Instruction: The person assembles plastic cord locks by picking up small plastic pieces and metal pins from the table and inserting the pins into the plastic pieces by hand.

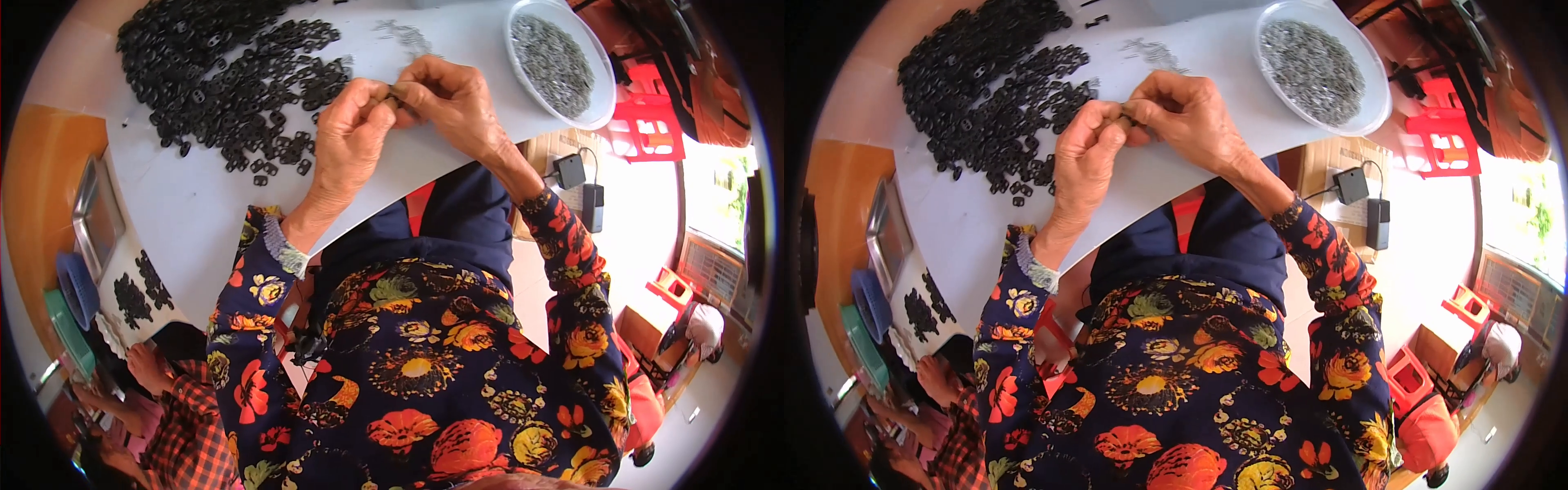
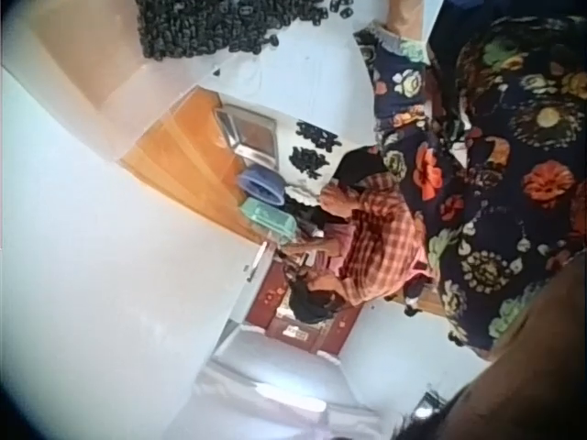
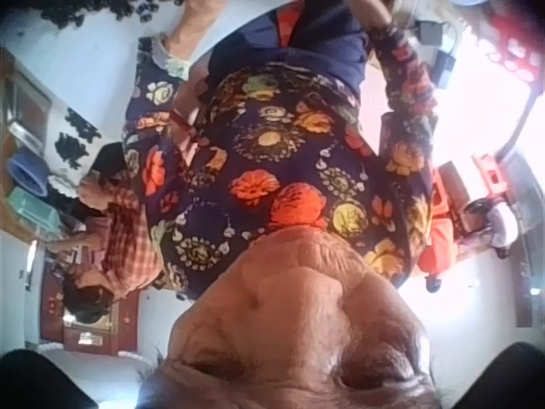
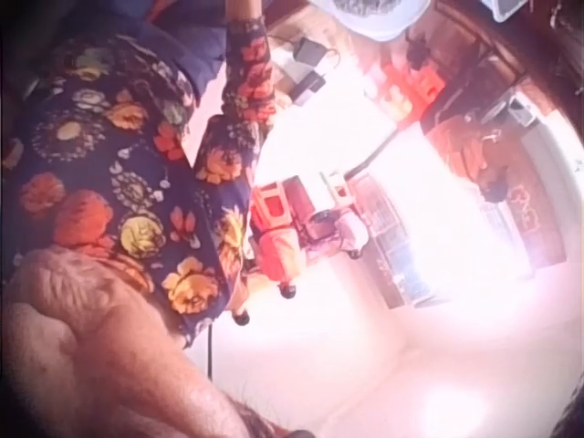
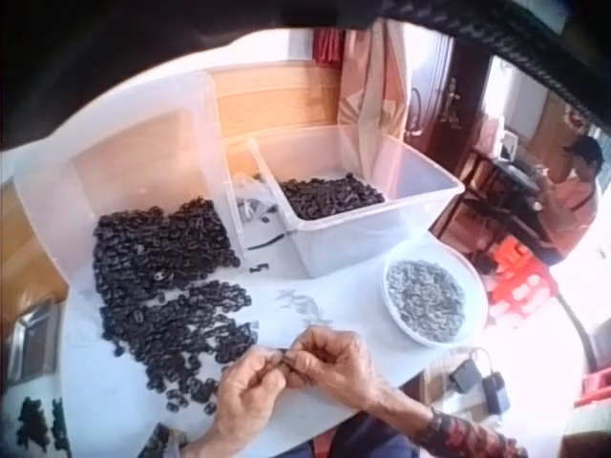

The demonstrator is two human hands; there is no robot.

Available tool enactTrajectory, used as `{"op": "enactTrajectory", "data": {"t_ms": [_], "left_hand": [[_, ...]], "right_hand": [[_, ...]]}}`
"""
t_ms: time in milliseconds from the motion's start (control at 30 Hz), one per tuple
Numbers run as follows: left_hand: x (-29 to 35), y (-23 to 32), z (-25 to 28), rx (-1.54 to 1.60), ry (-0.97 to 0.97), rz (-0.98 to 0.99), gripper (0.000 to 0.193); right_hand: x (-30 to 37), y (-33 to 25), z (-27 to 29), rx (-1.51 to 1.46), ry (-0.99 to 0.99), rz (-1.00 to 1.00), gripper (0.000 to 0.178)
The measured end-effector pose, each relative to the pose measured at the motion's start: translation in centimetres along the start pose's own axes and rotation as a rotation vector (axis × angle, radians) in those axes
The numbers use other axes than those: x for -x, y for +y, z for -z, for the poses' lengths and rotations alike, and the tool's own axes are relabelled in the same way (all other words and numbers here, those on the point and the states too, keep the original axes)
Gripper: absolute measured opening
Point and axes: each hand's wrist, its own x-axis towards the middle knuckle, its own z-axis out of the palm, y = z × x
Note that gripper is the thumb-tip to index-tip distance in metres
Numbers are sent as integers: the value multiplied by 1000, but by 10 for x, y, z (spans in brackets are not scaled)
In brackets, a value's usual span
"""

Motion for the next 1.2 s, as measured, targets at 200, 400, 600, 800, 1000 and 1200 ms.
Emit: {"op": "enactTrajectory", "data": {"t_ms": [200, 400, 600, 800, 1000, 1200], "left_hand": [[0, -5, 3, 70, -28, 4, 9], [-3, -9, 6, 121, -19, -57, 12], [-7, 17, 14, -155, -81, 1, 12], [-51, 43, 84, -1101, 111, -585, 14], [-74, 36, 118, -1500, -82, -421, 23], [-72, 39, 118, -1347, -45, -666, 9]], "right_hand": [[2, -2, -9, -193, 46, -31, 15], [3, -1, -12, -200, 31, 44, 11], [1, 11, -9, -240, 88, 92, 11], [4, 2, -6, -218, 42, 13, 9], [5, 3, -9, -236, 39, 15, 8], [6, 3, -9, -239, 47, 2, 9]]}}
